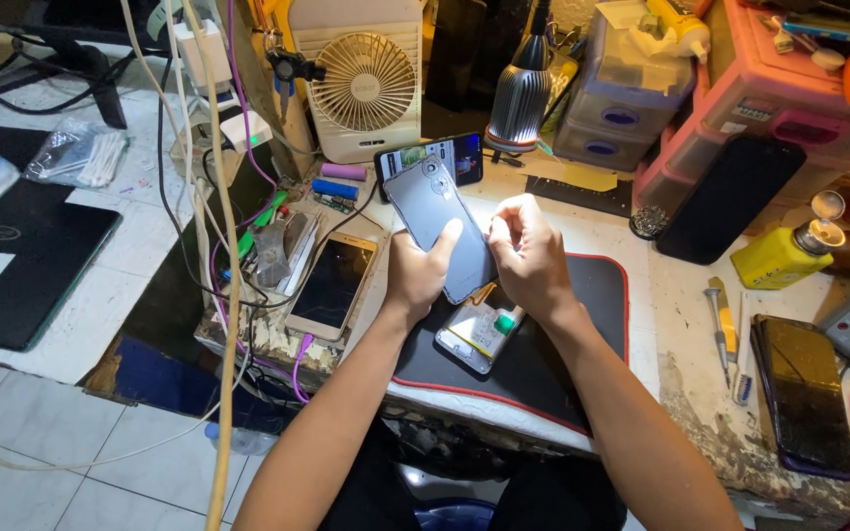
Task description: Closing the back casing of a mobile phone and adjusting internal components during a repair process.
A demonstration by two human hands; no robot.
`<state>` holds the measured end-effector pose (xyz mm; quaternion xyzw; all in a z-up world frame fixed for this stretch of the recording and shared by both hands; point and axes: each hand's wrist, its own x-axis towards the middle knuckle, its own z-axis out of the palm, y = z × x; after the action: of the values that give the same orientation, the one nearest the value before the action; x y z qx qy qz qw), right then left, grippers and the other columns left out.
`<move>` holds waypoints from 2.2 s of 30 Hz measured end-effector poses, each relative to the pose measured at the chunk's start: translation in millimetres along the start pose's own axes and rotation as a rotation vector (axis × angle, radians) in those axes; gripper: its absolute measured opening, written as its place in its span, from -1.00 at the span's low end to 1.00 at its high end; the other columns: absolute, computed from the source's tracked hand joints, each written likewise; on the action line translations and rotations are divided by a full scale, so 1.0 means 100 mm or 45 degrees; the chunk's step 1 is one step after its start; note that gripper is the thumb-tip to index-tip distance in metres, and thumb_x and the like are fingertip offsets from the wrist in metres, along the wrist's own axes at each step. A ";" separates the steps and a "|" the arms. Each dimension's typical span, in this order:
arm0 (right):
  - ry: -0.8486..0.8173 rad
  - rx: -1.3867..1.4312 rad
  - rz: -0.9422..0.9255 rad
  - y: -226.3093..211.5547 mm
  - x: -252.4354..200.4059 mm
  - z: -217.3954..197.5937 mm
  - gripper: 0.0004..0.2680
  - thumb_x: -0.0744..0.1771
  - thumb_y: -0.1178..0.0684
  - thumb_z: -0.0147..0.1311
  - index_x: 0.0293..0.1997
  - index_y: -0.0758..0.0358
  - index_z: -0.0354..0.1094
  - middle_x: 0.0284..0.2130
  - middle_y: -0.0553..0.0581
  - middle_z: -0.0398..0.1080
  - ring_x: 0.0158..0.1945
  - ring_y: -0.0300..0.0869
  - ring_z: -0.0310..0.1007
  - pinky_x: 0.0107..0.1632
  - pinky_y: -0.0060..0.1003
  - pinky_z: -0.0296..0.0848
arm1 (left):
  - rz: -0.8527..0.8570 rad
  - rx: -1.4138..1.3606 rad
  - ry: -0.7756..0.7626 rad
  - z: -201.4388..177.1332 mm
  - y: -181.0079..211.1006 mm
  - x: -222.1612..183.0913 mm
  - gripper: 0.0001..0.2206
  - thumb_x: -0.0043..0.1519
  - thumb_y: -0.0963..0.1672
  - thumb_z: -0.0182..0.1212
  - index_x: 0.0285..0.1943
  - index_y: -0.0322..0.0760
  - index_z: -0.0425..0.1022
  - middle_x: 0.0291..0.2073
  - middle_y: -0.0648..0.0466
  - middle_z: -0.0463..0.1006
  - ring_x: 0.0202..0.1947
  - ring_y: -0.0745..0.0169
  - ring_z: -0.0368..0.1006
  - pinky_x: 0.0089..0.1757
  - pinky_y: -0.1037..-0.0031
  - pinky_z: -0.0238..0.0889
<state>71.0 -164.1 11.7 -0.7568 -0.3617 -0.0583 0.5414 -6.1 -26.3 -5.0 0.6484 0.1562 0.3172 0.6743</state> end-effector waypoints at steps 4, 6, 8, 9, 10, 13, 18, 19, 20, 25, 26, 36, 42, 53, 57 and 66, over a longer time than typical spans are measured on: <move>-0.124 -0.155 0.126 0.05 0.01 -0.08 -0.91 0.40 0.13 -0.05 -0.09 0.20 0.40 -0.67 0.07 0.23 -0.50 -0.10 0.21 -0.32 -0.11 0.29 | 0.114 0.267 0.042 -0.02 0.03 -0.02 -0.82 0.24 -0.16 0.30 -0.15 -0.50 0.65 -0.35 -0.22 0.67 -0.17 0.04 0.62 -0.18 0.19 0.49; -0.188 -0.223 0.006 0.11 0.01 -0.12 -0.84 0.35 0.15 0.12 0.02 0.28 0.43 -0.67 0.05 0.20 -0.53 -0.06 0.22 -0.31 -0.09 0.33 | 0.165 0.379 0.102 -0.01 0.05 -0.03 -0.82 0.26 -0.15 0.29 -0.15 -0.45 0.66 -0.36 -0.19 0.68 -0.20 0.01 0.64 -0.18 0.26 0.50; -0.161 -0.230 -0.010 0.19 -0.03 -0.09 -0.84 0.34 0.15 0.17 0.01 0.26 0.48 -0.71 0.02 0.16 -0.55 -0.12 0.19 -0.33 -0.18 0.30 | 0.144 0.367 0.082 -0.02 0.02 -0.03 -0.82 0.26 -0.15 0.29 -0.16 -0.44 0.66 -0.35 -0.19 0.68 -0.20 -0.02 0.65 -0.18 0.26 0.51; -0.141 -0.228 -0.032 0.22 -0.03 -0.06 -0.84 0.32 0.15 0.21 -0.01 0.23 0.53 -0.75 0.00 0.11 -0.58 -0.18 0.17 -0.35 -0.27 0.28 | 0.125 0.362 0.072 -0.04 0.01 -0.01 -0.82 0.26 -0.14 0.28 -0.16 -0.43 0.66 -0.34 -0.19 0.68 -0.20 -0.04 0.65 -0.18 0.25 0.51; -0.137 -0.228 -0.036 0.15 -0.02 -0.06 -0.84 0.32 0.15 0.21 -0.01 0.23 0.53 -0.75 0.00 0.11 -0.58 -0.18 0.17 -0.35 -0.27 0.28 | 0.130 0.362 0.072 -0.03 0.04 -0.02 -0.82 0.26 -0.14 0.28 -0.16 -0.43 0.66 -0.34 -0.19 0.68 -0.20 -0.04 0.65 -0.18 0.25 0.51; -0.125 -0.158 -0.148 -0.02 0.02 -0.05 -0.81 0.29 0.16 0.25 -0.01 0.24 0.55 -0.73 0.00 0.06 -0.57 -0.15 0.10 -0.34 -0.29 0.29 | 0.092 0.236 0.059 -0.03 0.07 0.01 -0.79 0.26 -0.14 0.28 -0.14 -0.49 0.65 -0.36 -0.18 0.68 -0.16 0.19 0.58 -0.17 0.21 0.49; 0.051 -0.179 -0.008 -0.15 0.11 -0.19 -0.96 0.30 0.19 0.32 -0.27 0.18 0.57 -0.56 0.06 0.41 -0.43 -0.15 0.42 -0.21 -0.26 0.43 | -0.061 0.121 0.037 -0.03 -0.08 0.04 -0.78 0.24 -0.16 0.30 -0.03 -0.46 0.64 -0.27 -0.15 0.69 -0.10 0.15 0.59 -0.11 0.20 0.49; 0.057 -0.187 -0.007 -0.11 0.12 -0.25 -0.96 0.30 0.19 0.32 -0.27 0.18 0.57 -0.56 0.06 0.41 -0.43 -0.15 0.42 -0.21 -0.26 0.43 | -0.059 0.116 0.030 -0.02 -0.09 0.05 -0.78 0.24 -0.16 0.30 -0.03 -0.46 0.64 -0.27 -0.15 0.69 -0.10 0.15 0.59 -0.11 0.20 0.49; 0.077 -0.217 -0.091 -0.07 0.12 -0.32 -0.97 0.31 0.20 0.30 -0.29 0.21 0.54 -0.53 0.10 0.43 -0.39 -0.09 0.45 -0.20 -0.23 0.44 | -0.087 0.080 0.040 -0.01 -0.11 0.05 -0.77 0.24 -0.16 0.29 -0.02 -0.49 0.63 -0.27 -0.15 0.68 -0.10 0.16 0.56 -0.10 0.18 0.47; 0.054 0.030 -0.106 -0.06 -0.23 -0.68 -0.74 0.46 0.05 -0.02 -0.46 0.12 0.37 -0.55 0.02 0.33 -0.39 -0.16 0.37 -0.13 -0.29 0.36 | -0.209 -0.067 0.051 0.03 0.25 -0.02 -0.76 0.24 -0.16 0.30 0.01 -0.47 0.62 -0.24 -0.12 0.66 -0.11 0.17 0.54 -0.07 0.21 0.46; -0.092 0.111 -0.096 -0.10 -0.39 -0.74 -0.65 0.45 -0.04 -0.08 -0.60 0.08 0.29 -0.67 -0.04 0.21 -0.55 -0.20 0.22 -0.31 -0.34 0.28 | -0.256 -0.088 0.044 0.03 0.40 -0.05 -0.75 0.23 -0.15 0.30 -0.02 -0.51 0.60 -0.24 -0.12 0.63 -0.11 0.18 0.51 -0.05 0.21 0.44; -1.206 0.068 -0.058 -0.52 -1.47 -0.52 -0.75 0.33 0.28 0.09 0.10 0.15 0.52 -0.03 0.09 0.61 -0.04 -0.06 0.69 -0.04 -0.17 0.69 | -0.609 -0.442 -0.088 -0.11 0.09 0.08 -0.78 0.09 -0.18 0.12 -0.29 -0.18 0.09 -0.46 0.10 0.21 -0.44 0.24 0.33 -0.40 0.45 0.34; -0.900 0.034 -0.179 -0.74 -1.22 -0.56 -0.66 0.25 0.51 -0.12 -0.02 0.22 0.41 0.28 0.39 0.31 0.22 0.10 0.49 0.08 -0.16 0.42 | -0.237 -0.375 -0.307 -0.10 -0.01 0.10 -0.86 0.21 -0.19 0.20 -0.40 -0.20 0.35 -0.48 0.15 0.48 -0.43 0.26 0.44 -0.35 0.42 0.44; 0.067 -0.500 0.424 0.68 0.26 -0.65 -0.90 0.33 -0.04 0.22 -0.23 0.08 0.52 -0.53 0.06 0.50 -0.38 -0.05 0.58 -0.22 -0.18 0.49 | -0.074 0.109 -0.755 0.61 -0.03 0.45 -0.70 0.17 -0.11 0.42 0.05 -0.27 0.57 -0.16 -0.19 0.66 -0.15 0.16 0.56 -0.11 0.26 0.48; 0.359 -0.672 0.413 1.80 0.78 -0.83 -0.87 0.33 0.07 0.22 -0.11 0.25 0.48 -0.37 0.28 0.53 -0.19 0.20 0.58 -0.14 0.00 0.49 | 0.113 0.412 -0.646 0.88 -0.69 0.80 -0.49 0.21 -0.06 0.35 0.36 -0.25 0.39 0.08 -0.31 0.56 0.12 -0.17 0.52 0.06 0.05 0.43; 0.464 -0.966 0.128 2.32 1.09 -0.97 -0.83 0.32 0.31 0.24 -0.02 0.57 0.42 -0.28 0.53 0.44 -0.10 0.37 0.48 0.01 0.04 0.47 | 0.304 0.586 -0.534 0.77 -0.78 0.75 -0.75 0.23 -0.10 0.25 0.09 -0.05 0.57 -0.14 0.04 0.66 -0.06 0.10 0.62 0.00 0.32 0.51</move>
<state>321.9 -230.0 -77.3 -0.8963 -0.1756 -0.2938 0.2819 115.9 -35.7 -57.8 0.8486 0.0046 0.2100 0.4856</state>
